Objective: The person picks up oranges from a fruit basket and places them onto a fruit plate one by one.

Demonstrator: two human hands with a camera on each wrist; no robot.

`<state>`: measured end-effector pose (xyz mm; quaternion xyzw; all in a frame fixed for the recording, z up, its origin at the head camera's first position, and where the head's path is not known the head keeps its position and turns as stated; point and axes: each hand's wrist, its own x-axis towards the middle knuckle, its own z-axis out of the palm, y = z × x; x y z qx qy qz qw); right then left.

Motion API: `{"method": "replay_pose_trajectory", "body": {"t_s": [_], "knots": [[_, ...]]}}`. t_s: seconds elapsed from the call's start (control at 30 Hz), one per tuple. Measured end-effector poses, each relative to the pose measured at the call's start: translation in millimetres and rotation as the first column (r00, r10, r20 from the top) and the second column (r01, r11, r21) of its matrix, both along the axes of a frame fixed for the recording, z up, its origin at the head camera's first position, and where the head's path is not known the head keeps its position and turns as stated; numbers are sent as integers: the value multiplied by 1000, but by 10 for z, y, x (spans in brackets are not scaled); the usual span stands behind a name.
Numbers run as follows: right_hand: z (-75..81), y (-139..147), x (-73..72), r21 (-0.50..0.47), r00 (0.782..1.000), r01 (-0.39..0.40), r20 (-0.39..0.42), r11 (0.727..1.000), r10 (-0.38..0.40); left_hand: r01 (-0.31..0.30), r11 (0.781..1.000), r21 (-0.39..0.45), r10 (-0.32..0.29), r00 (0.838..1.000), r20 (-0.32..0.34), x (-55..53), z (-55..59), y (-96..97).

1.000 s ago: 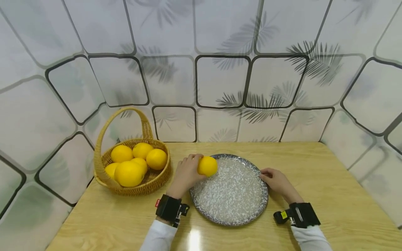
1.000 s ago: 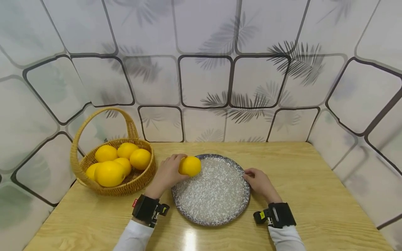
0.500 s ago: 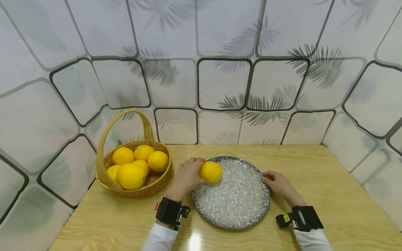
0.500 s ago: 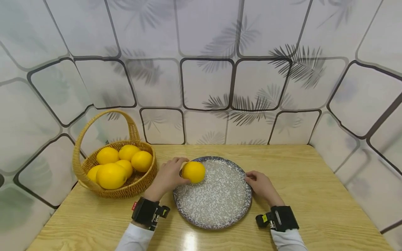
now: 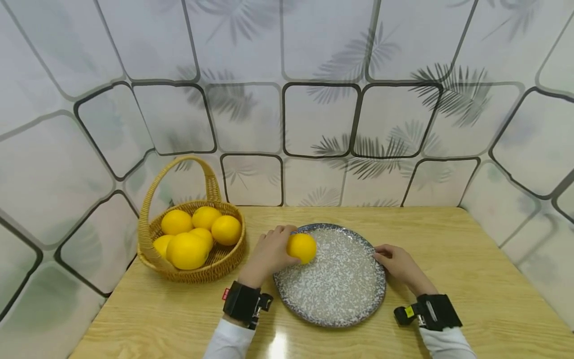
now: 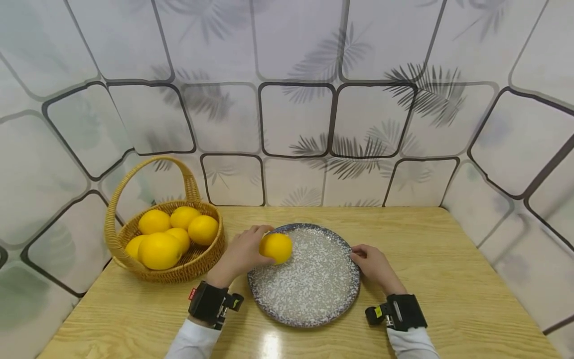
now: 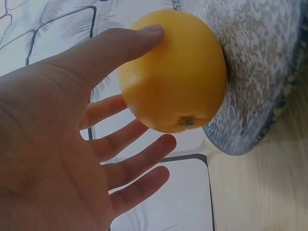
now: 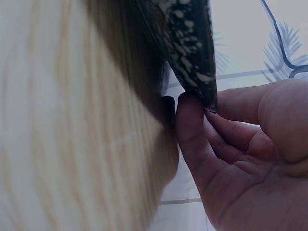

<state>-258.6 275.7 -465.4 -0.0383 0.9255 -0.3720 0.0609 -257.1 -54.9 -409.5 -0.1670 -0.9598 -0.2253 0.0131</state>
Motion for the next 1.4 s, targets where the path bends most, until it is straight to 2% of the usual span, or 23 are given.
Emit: {"method": "replay_pose_trajectory", "body": {"t_s": [0.33, 0.53, 0.7, 0.87, 1.13, 1.3, 1.4], "knots": [[-2, -2, 10, 6, 1000, -11, -13, 1000, 11, 1, 1000, -3, -1, 1000, 6, 25, 56, -11], [18, 8, -11, 10, 1000, -14, -17, 1000, 15, 6, 1000, 0, -6, 1000, 0, 24, 186, -17], [38, 12, -27, 10, 1000, -16, -4, 1000, 16, -28, 1000, -1, 28, 1000, -13, 37, 277, -51], [41, 11, -26, 23, 1000, -22, 1, 1000, 22, -76, 997, -27, 75, 996, -45, 59, 301, -129], [23, 1, -10, 11, 1000, -16, 16, 1000, 16, -167, 984, -60, 158, 978, -136, 68, 343, -347], [23, 0, -15, 10, 1000, -14, 7, 1000, 14, -237, 970, -55, 224, 958, -177, 70, 399, -492], [27, 2, -16, 17, 1000, -9, 8, 1000, 9, -266, 961, -79, 243, 945, -219, 81, 421, -548]]}}
